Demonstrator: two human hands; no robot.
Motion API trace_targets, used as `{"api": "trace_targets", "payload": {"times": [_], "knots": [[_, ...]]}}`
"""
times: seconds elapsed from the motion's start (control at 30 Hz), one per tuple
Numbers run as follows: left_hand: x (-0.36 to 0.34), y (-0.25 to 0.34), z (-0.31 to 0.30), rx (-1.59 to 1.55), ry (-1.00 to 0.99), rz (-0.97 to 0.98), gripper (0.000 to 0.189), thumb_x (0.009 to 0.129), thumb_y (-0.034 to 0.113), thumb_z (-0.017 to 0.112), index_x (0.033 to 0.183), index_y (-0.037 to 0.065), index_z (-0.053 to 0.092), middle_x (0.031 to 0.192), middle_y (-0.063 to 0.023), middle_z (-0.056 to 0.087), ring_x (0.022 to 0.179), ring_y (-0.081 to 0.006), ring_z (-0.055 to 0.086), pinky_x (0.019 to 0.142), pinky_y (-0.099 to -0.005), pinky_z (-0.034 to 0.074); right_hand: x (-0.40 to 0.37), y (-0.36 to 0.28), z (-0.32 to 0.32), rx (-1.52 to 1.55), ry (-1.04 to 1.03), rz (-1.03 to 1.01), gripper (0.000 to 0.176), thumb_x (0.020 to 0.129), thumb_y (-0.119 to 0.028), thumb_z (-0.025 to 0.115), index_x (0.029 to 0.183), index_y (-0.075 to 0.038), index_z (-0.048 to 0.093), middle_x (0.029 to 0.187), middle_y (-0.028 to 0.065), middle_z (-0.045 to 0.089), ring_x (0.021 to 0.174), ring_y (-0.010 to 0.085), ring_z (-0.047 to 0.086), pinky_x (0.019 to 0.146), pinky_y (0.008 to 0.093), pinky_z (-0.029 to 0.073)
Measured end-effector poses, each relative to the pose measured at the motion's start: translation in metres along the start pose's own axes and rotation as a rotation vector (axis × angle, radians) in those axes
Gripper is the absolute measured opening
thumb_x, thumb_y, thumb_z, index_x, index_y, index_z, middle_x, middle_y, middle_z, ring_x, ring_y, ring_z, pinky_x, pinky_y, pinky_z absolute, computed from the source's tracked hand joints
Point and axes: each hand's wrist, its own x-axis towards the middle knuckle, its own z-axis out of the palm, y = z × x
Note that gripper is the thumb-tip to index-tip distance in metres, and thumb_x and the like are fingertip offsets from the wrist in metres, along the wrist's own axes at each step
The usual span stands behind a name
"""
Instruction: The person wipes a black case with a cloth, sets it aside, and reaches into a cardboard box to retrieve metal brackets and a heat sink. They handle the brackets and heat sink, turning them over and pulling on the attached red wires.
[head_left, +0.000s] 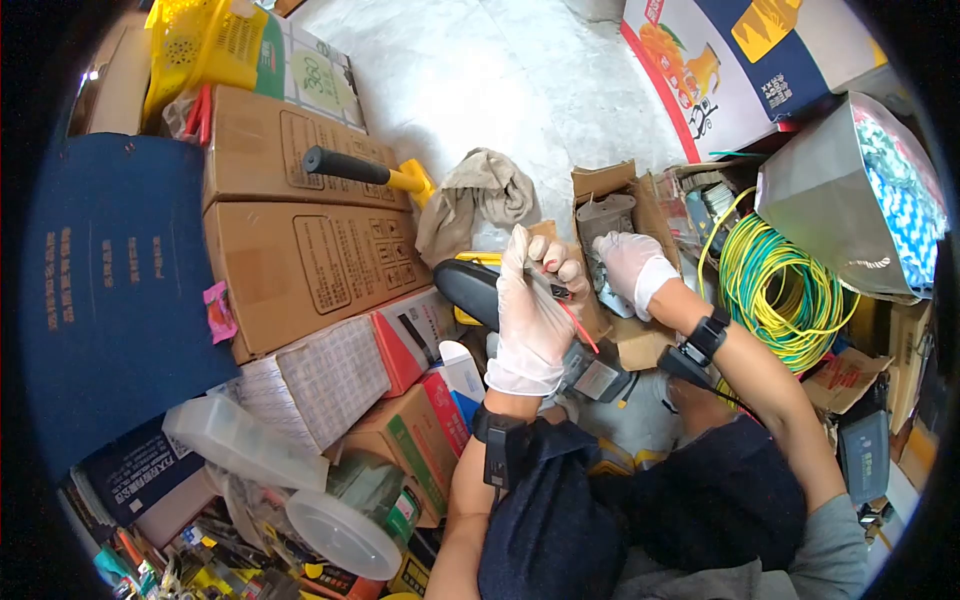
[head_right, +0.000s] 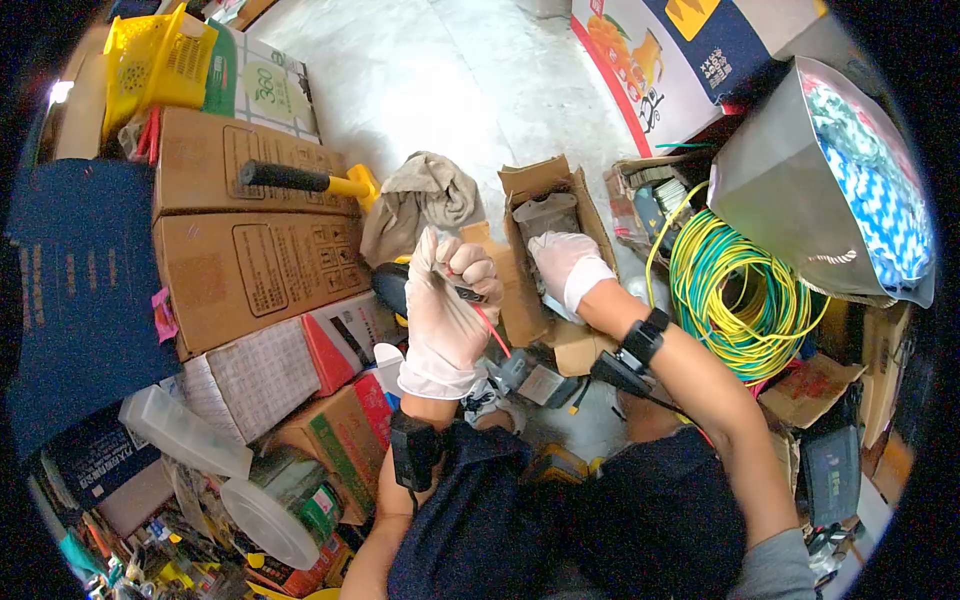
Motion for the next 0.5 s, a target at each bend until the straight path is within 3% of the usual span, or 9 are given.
{"api": "trace_targets", "payload": {"times": [0.17, 0.3, 0.5], "knots": [[-0.002, 0.001, 0.000, 0.018, 0.048, 0.046, 0.031, 0.097, 0.036, 0.050, 0.076, 0.013, 0.043, 0.071, 0.0023, 0.037, 0.066, -0.0120, 0.040, 0.062, -0.0267, 0.040, -0.027, -0.009, -0.038, 0.244, -0.161, 0.093, 0.017, 0.075, -0.014, 0.057, 0.088, -0.004, 0.062, 0.092, 0.0190, 0.065, 0.089, 0.0346, 0.064, 0.075, 0.0428, 0.051], [-0.002, 0.002, -0.004, 0.031, 0.020, 0.029, 0.028, 0.096, 0.035, 0.052, 0.082, 0.011, 0.047, 0.074, 0.0003, 0.044, 0.075, -0.0154, 0.050, 0.067, -0.0289, 0.046, -0.038, -0.007, -0.075, 0.413, -0.173, 0.150, 0.019, 0.075, -0.018, 0.057, 0.089, -0.005, 0.062, 0.093, 0.0177, 0.065, 0.090, 0.0353, 0.063, 0.079, 0.0419, 0.050], [0.000, -0.002, -0.004, 0.041, 0.027, 0.046, 0.026, 0.096, 0.032, 0.053, 0.083, 0.011, 0.047, 0.077, 0.0000, 0.044, 0.075, -0.0151, 0.050, 0.067, -0.0289, 0.046, -0.025, 0.006, -0.098, 0.611, -0.089, 0.153, 0.020, 0.077, -0.020, 0.060, 0.088, -0.005, 0.063, 0.091, 0.0177, 0.064, 0.087, 0.0361, 0.062, 0.076, 0.0419, 0.050]]}}
